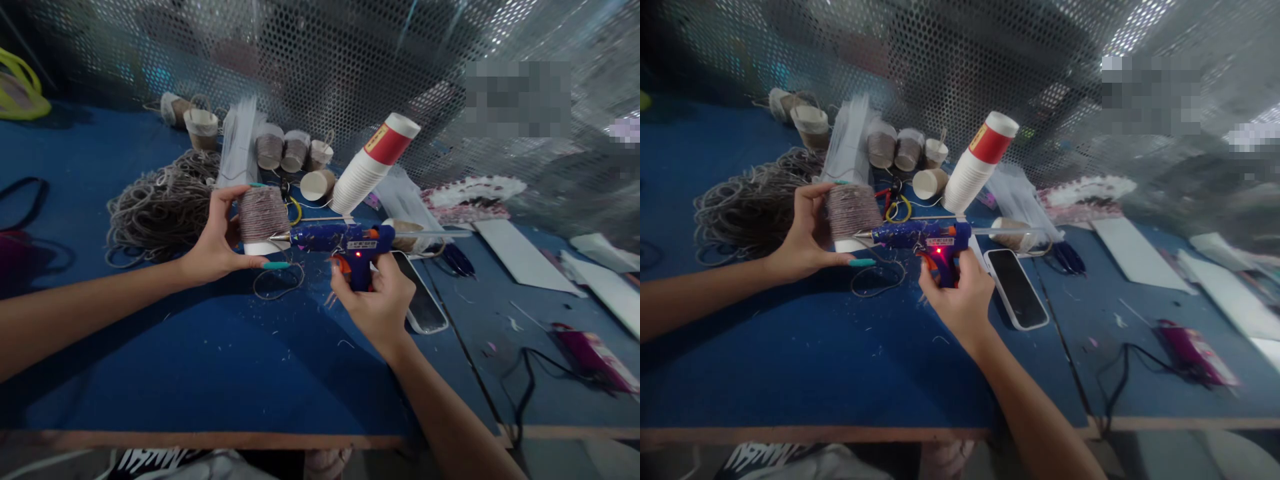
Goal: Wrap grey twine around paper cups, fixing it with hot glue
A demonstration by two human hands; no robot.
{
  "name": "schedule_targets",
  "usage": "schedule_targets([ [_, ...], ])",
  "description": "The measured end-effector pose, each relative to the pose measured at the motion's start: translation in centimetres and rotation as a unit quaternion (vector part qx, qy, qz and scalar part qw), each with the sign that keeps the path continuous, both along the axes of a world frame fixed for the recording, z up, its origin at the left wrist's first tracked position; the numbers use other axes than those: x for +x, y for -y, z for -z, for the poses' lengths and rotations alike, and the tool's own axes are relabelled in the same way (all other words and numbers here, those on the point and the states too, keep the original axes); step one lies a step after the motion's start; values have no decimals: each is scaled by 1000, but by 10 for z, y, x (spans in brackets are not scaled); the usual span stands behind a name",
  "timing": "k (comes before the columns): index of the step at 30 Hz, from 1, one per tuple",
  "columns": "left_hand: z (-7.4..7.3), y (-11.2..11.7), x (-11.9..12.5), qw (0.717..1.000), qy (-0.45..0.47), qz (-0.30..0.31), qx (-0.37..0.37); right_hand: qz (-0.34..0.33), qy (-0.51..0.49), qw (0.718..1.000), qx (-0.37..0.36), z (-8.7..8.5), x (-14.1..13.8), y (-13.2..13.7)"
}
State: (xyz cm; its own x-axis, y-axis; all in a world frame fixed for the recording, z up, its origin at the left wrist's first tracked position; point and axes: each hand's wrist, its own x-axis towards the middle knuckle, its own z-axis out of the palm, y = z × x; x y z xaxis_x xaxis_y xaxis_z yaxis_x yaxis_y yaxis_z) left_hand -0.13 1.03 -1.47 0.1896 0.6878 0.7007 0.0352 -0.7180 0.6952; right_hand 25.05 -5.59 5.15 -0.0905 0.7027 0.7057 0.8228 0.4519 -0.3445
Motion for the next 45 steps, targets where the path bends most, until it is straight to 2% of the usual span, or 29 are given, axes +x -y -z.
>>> schedule_targets([
  [9,0,-1,0,1000,11,6,3,-2,-2,1000,5,-2,1,-1],
  [17,0,-2,1,999,33,12,2,4,-18,1000,-24,-5,1,1],
  [23,-2,0,0,999,40,23,-8,7,-11,1000,-7,-5,3,0],
  [38,-4,-2,-4,999,10,-19,34,21,-16,999,-24,-6,6,-2],
  [45,-5,-1,-4,999,25,-3,33,26,-28,999,-39,-6,6,-3],
])
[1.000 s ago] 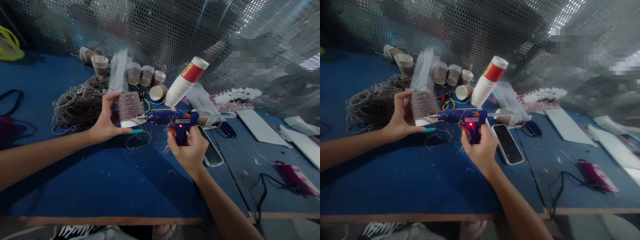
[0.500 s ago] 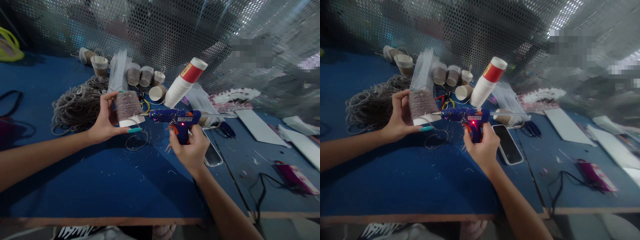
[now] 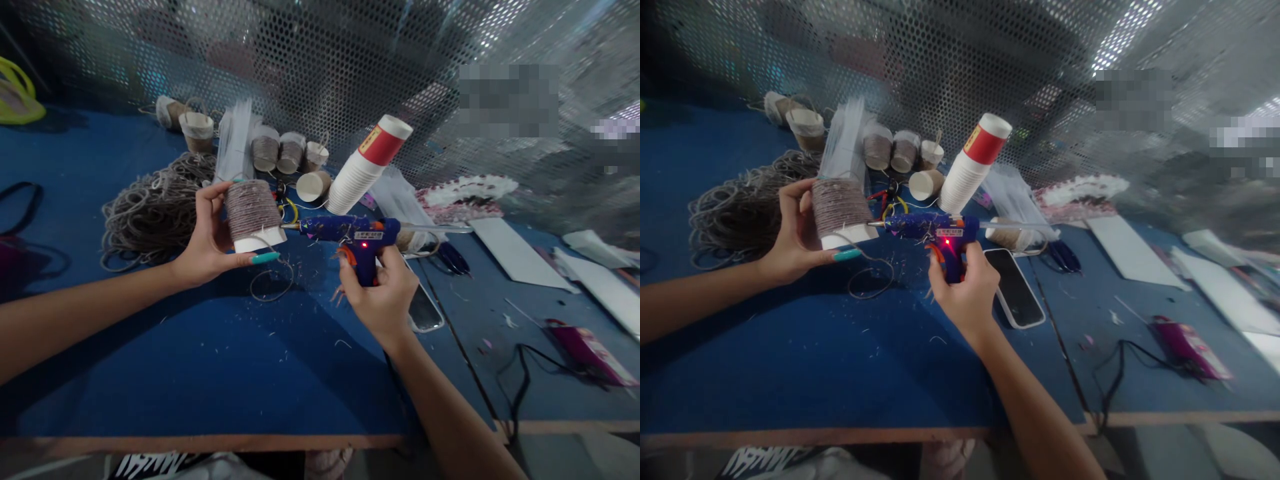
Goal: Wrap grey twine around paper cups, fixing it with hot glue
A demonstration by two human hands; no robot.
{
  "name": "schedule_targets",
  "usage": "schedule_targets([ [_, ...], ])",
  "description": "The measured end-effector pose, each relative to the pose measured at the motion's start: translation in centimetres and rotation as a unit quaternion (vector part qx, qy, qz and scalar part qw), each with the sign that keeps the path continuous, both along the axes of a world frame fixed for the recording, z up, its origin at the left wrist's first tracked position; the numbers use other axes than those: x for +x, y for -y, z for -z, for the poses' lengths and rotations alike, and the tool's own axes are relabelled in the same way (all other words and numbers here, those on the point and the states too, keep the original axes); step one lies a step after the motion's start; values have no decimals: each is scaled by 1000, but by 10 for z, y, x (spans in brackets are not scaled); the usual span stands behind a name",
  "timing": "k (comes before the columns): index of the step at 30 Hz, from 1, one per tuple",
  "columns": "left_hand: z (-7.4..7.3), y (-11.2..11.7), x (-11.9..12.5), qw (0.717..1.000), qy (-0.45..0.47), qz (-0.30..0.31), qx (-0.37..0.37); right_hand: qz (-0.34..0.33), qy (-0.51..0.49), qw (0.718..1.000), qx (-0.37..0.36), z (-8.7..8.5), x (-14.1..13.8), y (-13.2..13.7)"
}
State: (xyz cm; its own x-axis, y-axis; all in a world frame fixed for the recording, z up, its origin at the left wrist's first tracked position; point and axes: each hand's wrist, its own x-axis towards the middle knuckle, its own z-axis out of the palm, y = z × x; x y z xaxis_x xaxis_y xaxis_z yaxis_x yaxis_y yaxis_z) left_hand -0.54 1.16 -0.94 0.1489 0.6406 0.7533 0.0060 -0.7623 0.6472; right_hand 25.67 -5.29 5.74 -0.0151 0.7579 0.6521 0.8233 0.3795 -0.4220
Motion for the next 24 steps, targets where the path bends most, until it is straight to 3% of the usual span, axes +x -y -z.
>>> schedule_targets([
  [4,-2,1,1,999,29,32,3,1,3,1000,3,2,1,-1],
  [18,-2,1,2,997,53,53,2,0,18,1000,3,2,3,-4],
  [24,-1,0,2,998,46,43,-4,9,35,998,-45,9,4,-12],
])
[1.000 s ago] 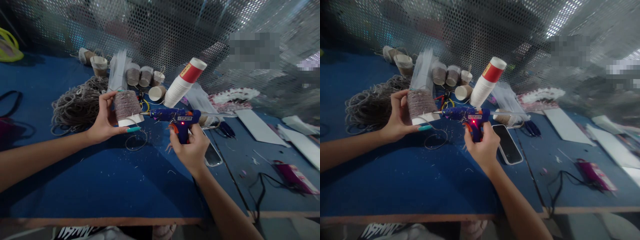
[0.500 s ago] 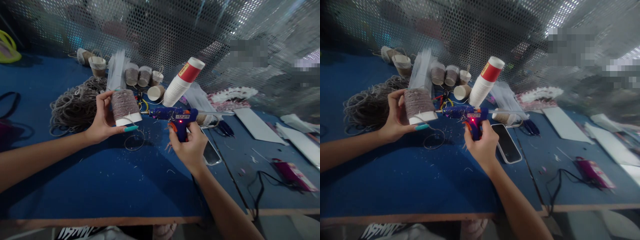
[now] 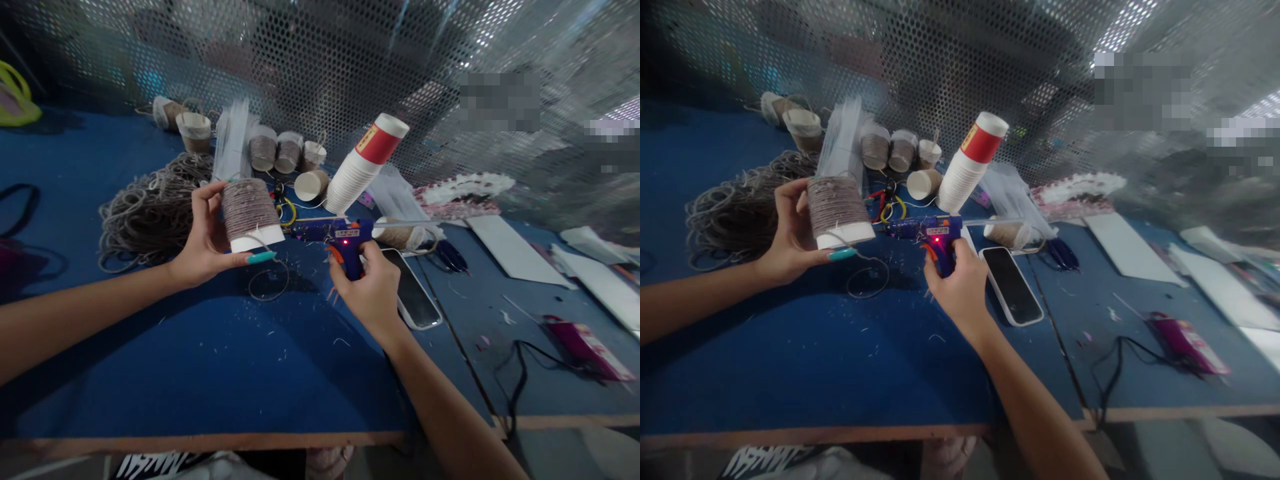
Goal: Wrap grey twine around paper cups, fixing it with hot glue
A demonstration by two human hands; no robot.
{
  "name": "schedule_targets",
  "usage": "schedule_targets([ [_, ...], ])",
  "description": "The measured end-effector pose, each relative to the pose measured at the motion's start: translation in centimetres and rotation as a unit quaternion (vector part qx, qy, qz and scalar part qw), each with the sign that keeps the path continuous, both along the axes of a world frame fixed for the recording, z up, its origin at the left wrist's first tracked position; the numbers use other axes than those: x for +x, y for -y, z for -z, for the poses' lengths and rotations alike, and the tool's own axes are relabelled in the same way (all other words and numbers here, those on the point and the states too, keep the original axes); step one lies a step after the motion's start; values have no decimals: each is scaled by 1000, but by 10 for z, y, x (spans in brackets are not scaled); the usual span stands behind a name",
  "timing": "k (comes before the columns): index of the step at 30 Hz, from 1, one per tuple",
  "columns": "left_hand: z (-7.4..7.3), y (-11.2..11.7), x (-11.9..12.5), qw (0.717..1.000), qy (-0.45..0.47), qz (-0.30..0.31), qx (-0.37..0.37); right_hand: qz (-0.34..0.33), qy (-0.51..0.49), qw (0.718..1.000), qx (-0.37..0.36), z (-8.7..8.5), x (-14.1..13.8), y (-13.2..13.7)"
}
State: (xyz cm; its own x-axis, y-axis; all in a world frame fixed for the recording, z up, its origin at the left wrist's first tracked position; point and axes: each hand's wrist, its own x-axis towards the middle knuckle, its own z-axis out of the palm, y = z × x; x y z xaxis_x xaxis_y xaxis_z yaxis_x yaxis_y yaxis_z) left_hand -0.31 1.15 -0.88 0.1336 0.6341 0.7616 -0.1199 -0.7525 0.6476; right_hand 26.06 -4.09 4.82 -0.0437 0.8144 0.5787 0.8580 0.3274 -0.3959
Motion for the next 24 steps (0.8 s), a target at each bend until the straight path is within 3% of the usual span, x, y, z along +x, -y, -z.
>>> schedule_targets([
  [6,5,-3,0,999,-28,0,-24,75,-27,986,-145,15,7,-19],
  [8,6,-3,0,998,-41,5,-40,110,-19,989,-101,13,8,-18],
  [10,7,-3,1,997,-46,11,-55,110,1,994,-3,7,6,-11],
  [11,7,-2,1,997,-44,16,-61,79,-2,996,40,4,5,-6],
  [13,7,-1,2,996,-39,29,-71,-59,-57,995,55,-2,-2,8],
  [15,6,0,3,996,-35,38,-78,-236,-148,960,-27,-5,-10,22],
  [17,5,1,3,994,-35,44,-91,-352,-198,906,-123,-5,-17,33],
  [20,3,3,3,992,-33,54,-113,-415,-210,863,-197,-1,-25,39],
  [24,2,4,4,990,-32,52,-124,-422,-201,856,-221,1,-25,36],
])
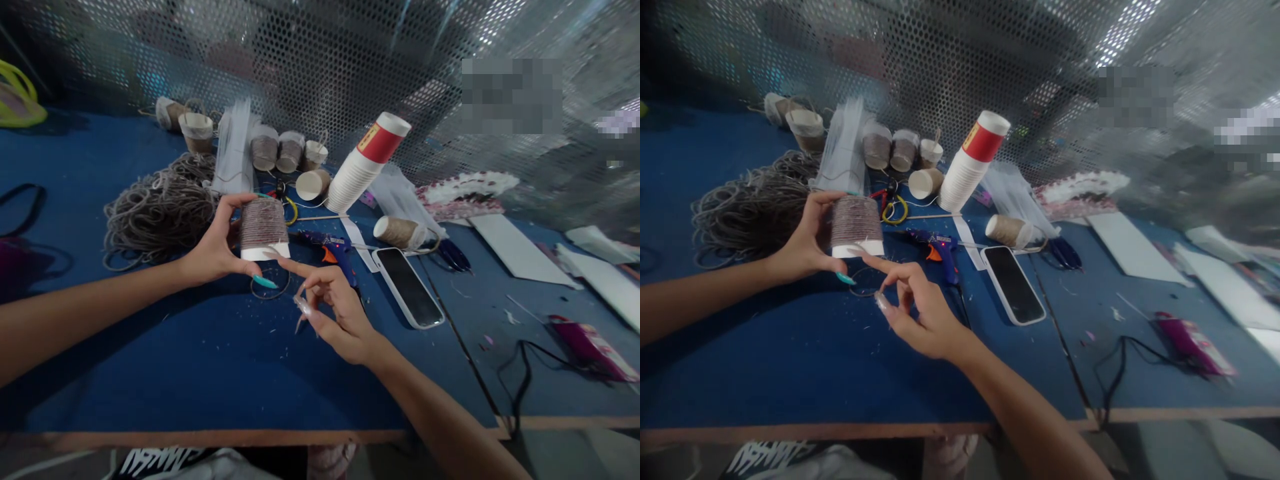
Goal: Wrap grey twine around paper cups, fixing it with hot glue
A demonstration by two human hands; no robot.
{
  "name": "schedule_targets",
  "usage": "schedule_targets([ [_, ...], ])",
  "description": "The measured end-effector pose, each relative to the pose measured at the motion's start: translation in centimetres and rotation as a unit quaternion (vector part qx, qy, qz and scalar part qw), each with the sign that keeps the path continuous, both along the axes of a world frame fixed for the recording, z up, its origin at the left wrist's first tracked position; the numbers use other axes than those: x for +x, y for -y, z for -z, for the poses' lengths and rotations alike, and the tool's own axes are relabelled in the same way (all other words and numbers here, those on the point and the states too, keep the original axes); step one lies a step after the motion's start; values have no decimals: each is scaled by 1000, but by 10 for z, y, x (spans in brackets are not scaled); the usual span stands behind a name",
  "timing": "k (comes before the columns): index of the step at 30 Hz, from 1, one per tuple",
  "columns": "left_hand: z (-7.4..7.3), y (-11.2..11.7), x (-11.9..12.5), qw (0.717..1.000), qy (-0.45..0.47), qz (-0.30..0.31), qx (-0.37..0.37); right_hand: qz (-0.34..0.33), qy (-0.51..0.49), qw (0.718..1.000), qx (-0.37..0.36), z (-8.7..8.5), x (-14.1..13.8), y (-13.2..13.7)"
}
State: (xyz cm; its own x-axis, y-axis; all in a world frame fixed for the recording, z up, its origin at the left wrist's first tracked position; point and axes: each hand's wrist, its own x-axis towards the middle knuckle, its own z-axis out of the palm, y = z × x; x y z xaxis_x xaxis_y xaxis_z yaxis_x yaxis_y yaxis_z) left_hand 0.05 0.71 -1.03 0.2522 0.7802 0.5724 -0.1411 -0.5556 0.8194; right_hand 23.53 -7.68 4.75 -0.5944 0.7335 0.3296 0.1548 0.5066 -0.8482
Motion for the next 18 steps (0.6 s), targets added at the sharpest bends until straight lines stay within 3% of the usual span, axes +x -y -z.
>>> schedule_targets([
  [7,0,0,0,1000,-3,-8,8,51,-12,998,-17,0,6,-2],
  [11,0,1,-1,1000,-5,1,8,100,-67,993,-12,6,9,-6],
  [18,-1,0,-2,1000,1,13,8,282,-192,940,-5,9,12,-19],
])
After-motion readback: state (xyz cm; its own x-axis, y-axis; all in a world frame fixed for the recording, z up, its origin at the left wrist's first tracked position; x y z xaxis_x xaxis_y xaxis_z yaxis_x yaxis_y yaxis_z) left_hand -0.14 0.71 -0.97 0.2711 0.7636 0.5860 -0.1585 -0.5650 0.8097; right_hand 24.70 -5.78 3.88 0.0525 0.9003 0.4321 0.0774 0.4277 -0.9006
